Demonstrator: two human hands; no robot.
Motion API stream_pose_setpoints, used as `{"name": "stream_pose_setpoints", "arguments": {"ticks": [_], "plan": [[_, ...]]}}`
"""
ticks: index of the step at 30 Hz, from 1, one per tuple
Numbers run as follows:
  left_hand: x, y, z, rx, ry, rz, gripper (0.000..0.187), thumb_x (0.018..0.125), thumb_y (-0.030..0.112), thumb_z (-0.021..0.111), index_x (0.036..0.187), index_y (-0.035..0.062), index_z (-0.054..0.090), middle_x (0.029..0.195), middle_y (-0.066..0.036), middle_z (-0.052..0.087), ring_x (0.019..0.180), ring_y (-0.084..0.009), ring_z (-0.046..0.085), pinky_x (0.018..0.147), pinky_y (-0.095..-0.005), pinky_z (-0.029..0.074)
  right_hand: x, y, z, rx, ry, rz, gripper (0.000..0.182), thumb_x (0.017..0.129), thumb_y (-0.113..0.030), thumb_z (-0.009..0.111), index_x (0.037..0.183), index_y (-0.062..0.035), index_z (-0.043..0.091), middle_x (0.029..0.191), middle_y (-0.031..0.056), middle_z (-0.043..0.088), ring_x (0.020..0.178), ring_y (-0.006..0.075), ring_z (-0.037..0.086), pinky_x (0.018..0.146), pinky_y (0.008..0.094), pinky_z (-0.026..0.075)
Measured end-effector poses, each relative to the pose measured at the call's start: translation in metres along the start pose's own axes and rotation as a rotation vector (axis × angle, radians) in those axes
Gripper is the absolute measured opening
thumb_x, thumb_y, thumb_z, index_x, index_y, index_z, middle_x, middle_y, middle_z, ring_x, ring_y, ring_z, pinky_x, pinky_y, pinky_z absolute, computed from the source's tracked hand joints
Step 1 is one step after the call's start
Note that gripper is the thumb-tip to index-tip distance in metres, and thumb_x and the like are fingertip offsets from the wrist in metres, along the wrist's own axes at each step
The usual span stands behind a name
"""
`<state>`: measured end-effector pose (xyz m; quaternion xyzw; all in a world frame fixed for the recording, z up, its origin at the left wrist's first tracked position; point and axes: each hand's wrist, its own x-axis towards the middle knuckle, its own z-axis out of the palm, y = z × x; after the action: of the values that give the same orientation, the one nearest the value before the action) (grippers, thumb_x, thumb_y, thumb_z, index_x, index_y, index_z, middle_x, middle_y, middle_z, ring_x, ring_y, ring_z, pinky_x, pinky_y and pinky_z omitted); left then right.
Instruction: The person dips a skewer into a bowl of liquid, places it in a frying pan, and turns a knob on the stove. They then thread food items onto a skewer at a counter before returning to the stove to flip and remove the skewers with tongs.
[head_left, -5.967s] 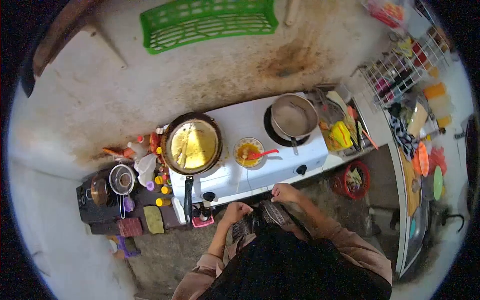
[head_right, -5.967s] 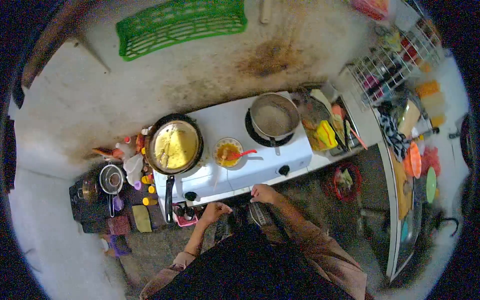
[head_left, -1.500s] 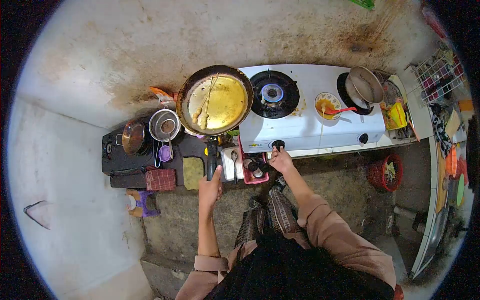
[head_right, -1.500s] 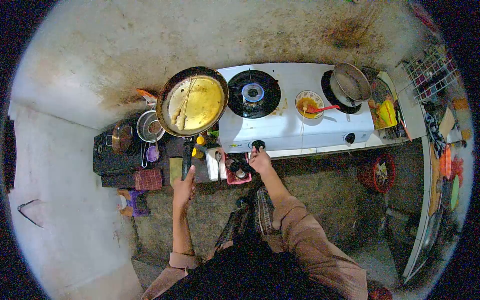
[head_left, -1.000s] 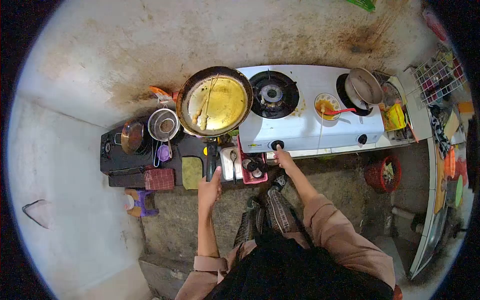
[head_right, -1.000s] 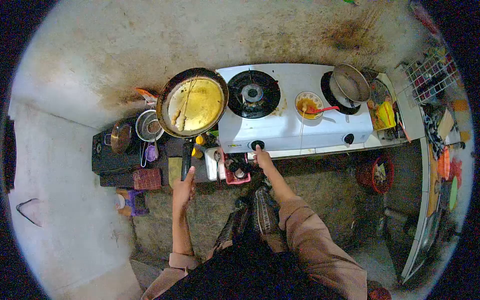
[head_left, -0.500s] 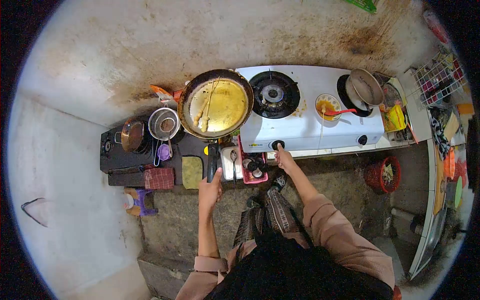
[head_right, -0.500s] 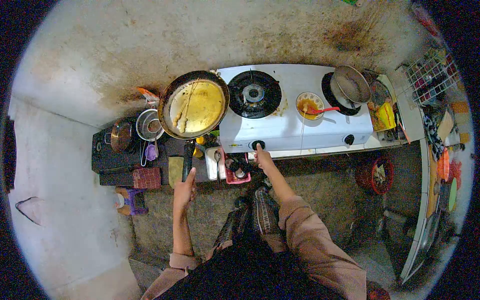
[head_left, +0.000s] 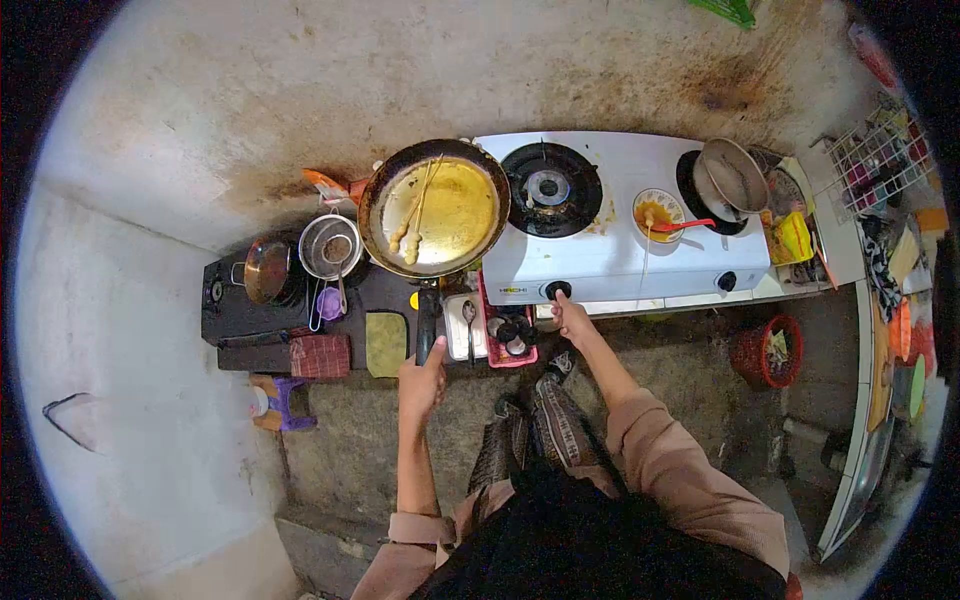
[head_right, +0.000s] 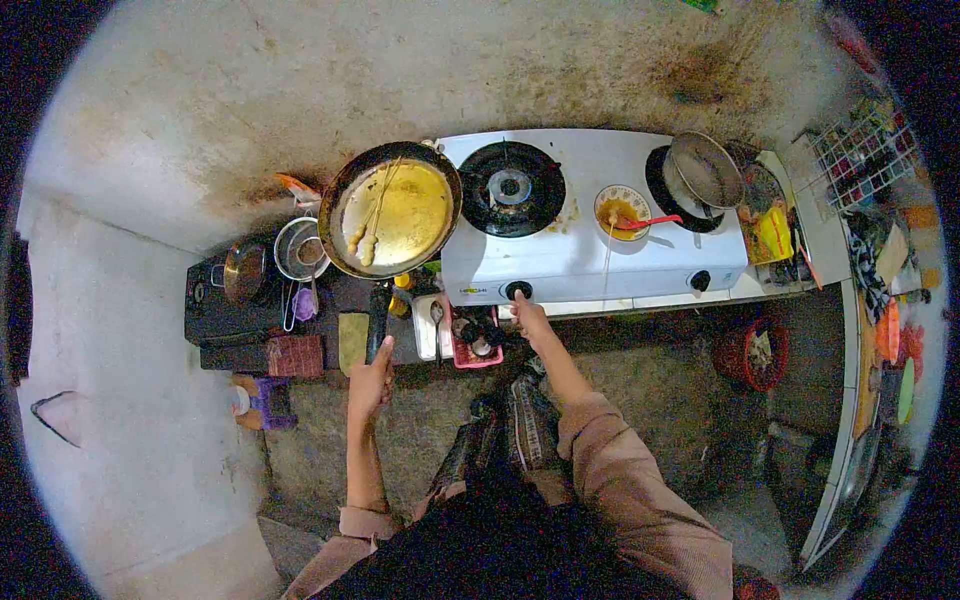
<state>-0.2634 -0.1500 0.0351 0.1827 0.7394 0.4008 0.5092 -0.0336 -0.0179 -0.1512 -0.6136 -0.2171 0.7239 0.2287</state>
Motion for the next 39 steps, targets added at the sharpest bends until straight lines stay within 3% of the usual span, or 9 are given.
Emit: {"name": "stream_pose_setpoints", "arguments": {"ticks": [5, 8, 17, 20, 23, 29, 32, 35, 39], "plan": [[0.001, 0.0, 0.001, 0.017, 0.002, 0.008, 0.038, 0.081, 0.036, 0.059, 0.061, 0.0083, 0.044, 0.042, 0.002, 0.037, 0.029, -0.0072, 0.033, 0.029, -0.0237, 0.023, -0.017, -0.011, 0.003, 0.077, -0.011, 0.029, 0.042, 0.085, -0.048, 0.047, 0.093, -0.0077, 0.054, 0.066, -0.0062, 0.046, 0.049, 0.0031, 0.038, 0.039, 0.0173, 0.025], [-0.002, 0.002, 0.002, 0.015, 0.009, 0.005, 0.037, 0.081, 0.035, 0.059, 0.062, 0.008, 0.045, 0.041, 0.002, 0.037, 0.029, -0.0074, 0.033, 0.029, -0.0238, 0.023, -0.023, -0.015, 0.008, -0.093, 0.074, -0.011, 0.041, 0.086, -0.047, 0.046, 0.091, -0.0077, 0.055, 0.064, -0.0062, 0.045, 0.049, 0.0029, 0.038, 0.039, 0.0171, 0.025], [0.0, -0.002, 0.003, 0.013, 0.014, 0.007, 0.037, 0.08, 0.035, 0.06, 0.061, 0.0076, 0.044, 0.042, 0.001, 0.038, 0.03, -0.0079, 0.034, 0.03, -0.0241, 0.024, -0.011, -0.008, 0.005, -0.126, 0.078, -0.037, 0.042, 0.085, -0.049, 0.046, 0.088, -0.0079, 0.057, 0.063, -0.0066, 0.045, 0.049, 0.0028, 0.038, 0.038, 0.0179, 0.024], [0.002, -0.003, 0.003, 0.029, 0.027, 0.012, 0.038, 0.08, 0.036, 0.06, 0.06, 0.0078, 0.044, 0.042, 0.001, 0.039, 0.031, -0.008, 0.035, 0.03, -0.024, 0.024, -0.008, -0.004, 0.004, -0.047, 0.094, -0.042, 0.043, 0.082, -0.049, 0.049, 0.084, -0.0075, 0.06, 0.065, -0.0029, 0.052, 0.046, 0.0047, 0.042, 0.035, 0.0201, 0.025], [0.001, -0.003, 0.004, 0.023, 0.017, 0.009, 0.038, 0.08, 0.036, 0.06, 0.06, 0.0081, 0.044, 0.043, 0.001, 0.039, 0.031, -0.0079, 0.036, 0.031, -0.0239, 0.024, -0.012, -0.009, 0.008, -0.094, 0.107, -0.02, 0.045, 0.085, -0.049, 0.046, 0.092, -0.0063, 0.057, 0.063, -0.0065, 0.045, 0.049, 0.003, 0.038, 0.039, 0.0188, 0.024], [0.001, -0.001, 0.004, 0.022, 0.004, 0.003, 0.037, 0.081, 0.035, 0.059, 0.061, 0.0082, 0.045, 0.042, 0.001, 0.039, 0.03, -0.008, 0.035, 0.03, -0.024, 0.024, -0.015, -0.009, 0.006, -0.161, 0.081, -0.061, 0.055, 0.082, -0.056, 0.044, 0.096, -0.0047, 0.058, 0.066, -0.0049, 0.047, 0.051, 0.0025, 0.039, 0.04, 0.0176, 0.024], [0.0, 0.002, 0.004, 0.018, 0.017, 0.0, 0.036, 0.082, 0.035, 0.059, 0.061, 0.0083, 0.045, 0.042, 0.001, 0.039, 0.03, -0.008, 0.034, 0.03, -0.024, 0.024, -0.018, -0.013, 0.002, -0.143, 0.03, -0.008, 0.065, 0.081, -0.062, 0.039, 0.098, -0.0024, 0.058, 0.07, -0.0019, 0.051, 0.054, 0.005, 0.042, 0.043, 0.0188, 0.03], [-0.001, 0.002, 0.005, 0.029, 0.013, -0.009, 0.036, 0.082, 0.034, 0.058, 0.062, 0.0086, 0.045, 0.042, 0.002, 0.039, 0.03, -0.0079, 0.034, 0.03, -0.0238, 0.024, -0.002, -0.003, 0.001, -0.352, 0.104, -0.154, 0.064, 0.08, -0.062, 0.039, 0.081, -0.0007, 0.058, 0.066, 0.0032, 0.055, 0.048, 0.0118, 0.047, 0.048, 0.0248, 0.038], [-0.002, 0.003, 0.006, 0.063, -0.001, -0.008, 0.036, 0.081, 0.035, 0.059, 0.061, 0.0088, 0.044, 0.043, 0.002, 0.039, 0.03, -0.0077, 0.035, 0.03, -0.0237, 0.025, -0.008, -0.005, -0.006, -0.39, 0.035, -0.153, 0.069, 0.08, -0.063, 0.037, 0.098, 0.0008, 0.057, 0.073, 0.0035, 0.055, 0.057, 0.0116, 0.049, 0.056, 0.0245, 0.041]]}}
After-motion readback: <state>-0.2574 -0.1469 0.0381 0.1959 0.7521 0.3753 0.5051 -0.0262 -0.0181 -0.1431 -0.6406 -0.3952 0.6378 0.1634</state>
